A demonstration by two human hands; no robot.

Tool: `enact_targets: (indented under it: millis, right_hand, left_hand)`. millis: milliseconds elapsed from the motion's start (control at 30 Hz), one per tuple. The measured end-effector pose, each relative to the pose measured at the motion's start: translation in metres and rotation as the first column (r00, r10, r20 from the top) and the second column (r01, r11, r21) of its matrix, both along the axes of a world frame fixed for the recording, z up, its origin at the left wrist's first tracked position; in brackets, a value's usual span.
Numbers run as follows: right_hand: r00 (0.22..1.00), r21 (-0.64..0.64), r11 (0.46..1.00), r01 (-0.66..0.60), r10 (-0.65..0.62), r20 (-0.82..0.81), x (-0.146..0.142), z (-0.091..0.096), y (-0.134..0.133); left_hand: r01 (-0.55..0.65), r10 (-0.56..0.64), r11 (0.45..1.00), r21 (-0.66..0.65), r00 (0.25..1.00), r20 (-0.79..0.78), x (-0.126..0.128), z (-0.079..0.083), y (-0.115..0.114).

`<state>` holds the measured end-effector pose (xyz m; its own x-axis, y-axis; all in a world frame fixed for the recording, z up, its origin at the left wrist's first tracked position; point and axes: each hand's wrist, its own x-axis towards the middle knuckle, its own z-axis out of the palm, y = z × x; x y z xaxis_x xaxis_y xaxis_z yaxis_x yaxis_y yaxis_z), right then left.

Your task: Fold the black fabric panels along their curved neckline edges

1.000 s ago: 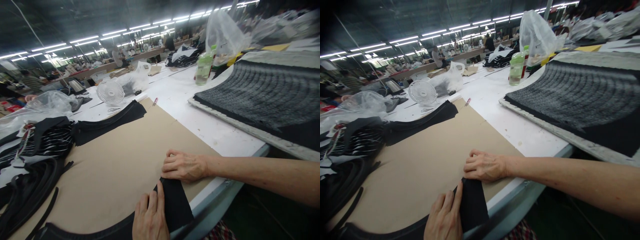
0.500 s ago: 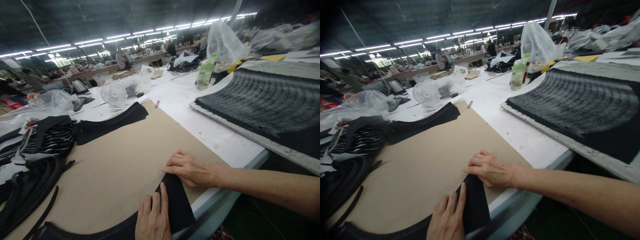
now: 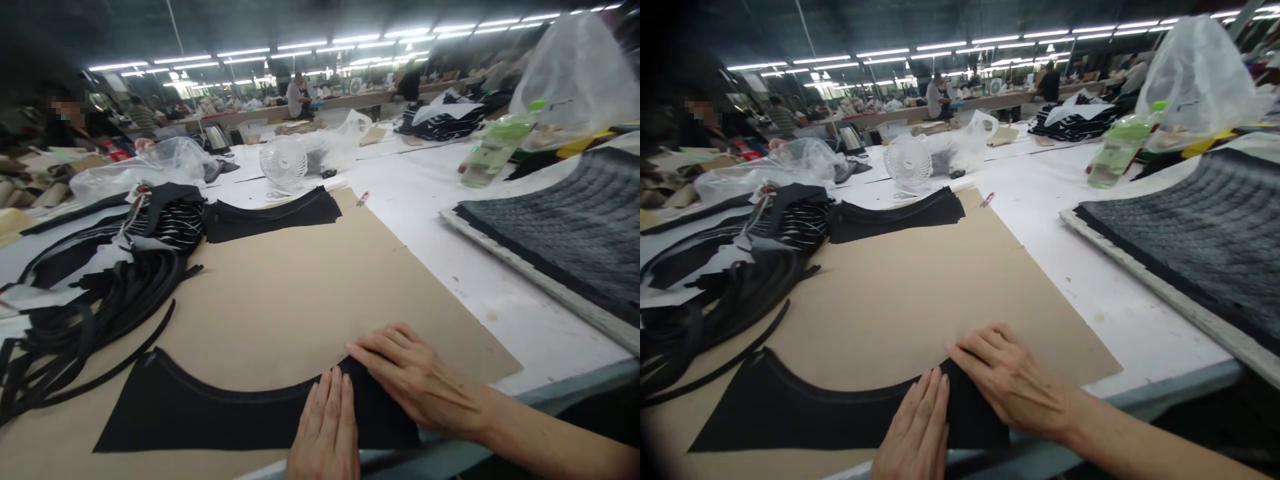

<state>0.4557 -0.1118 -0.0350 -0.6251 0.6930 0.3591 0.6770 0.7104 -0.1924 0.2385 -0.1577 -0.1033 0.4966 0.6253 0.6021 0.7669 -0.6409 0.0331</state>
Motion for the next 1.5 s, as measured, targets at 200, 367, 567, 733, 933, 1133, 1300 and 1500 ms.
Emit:
enact_targets:
  millis: [200,367,567,733,933,1133,1300,1500]
  right_hand:
    - [0.999,-0.049,0.999,-0.012,0.014,0.036,-0.012,-0.005,-0.004]
    - [0.997,-0.027,0.999,0.025,-0.023,0.067,-0.020,0.004,-0.009]
    - [0.996,-0.177,0.984,-0.033,0.048,0.081,-0.042,0.002,-0.013]
    - [0.998,-0.226,0.974,0.029,-0.014,0.066,-0.046,0.006,-0.014]
    - [0.999,-0.203,0.979,0.032,-0.028,0.020,-0.052,0.010,-0.018]
    - [0.951,-0.293,0.944,0.149,-0.218,-0.219,-0.036,0.017,-0.014]
    - [0.998,-0.130,0.990,0.051,-0.054,-0.015,-0.034,0.006,-0.022]
    - [0.995,-0.111,0.988,0.103,-0.101,0.017,-0.037,0.014,-0.020]
  left_hand:
    - [0.052,-0.013,0.984,-0.168,0.974,0.227,-0.033,0.019,0.003]
    - [-0.090,0.108,0.985,-0.147,0.987,0.120,-0.081,0.028,0.009]
    - [-0.056,0.056,0.998,-0.001,0.995,-0.082,-0.083,0.027,0.006]
    - [-0.042,0.044,0.999,0.024,0.990,-0.136,-0.081,0.030,0.005]
    - [-0.127,0.128,0.992,0.020,0.984,-0.127,-0.075,0.027,0.001]
    - [-0.030,0.041,0.997,0.075,0.988,-0.148,-0.083,0.022,0.007]
    - [-0.018,0.035,0.993,0.117,0.989,-0.143,-0.085,0.020,0.007]
    - [-0.012,0.032,0.991,0.136,0.988,-0.152,-0.085,0.020,0.006]
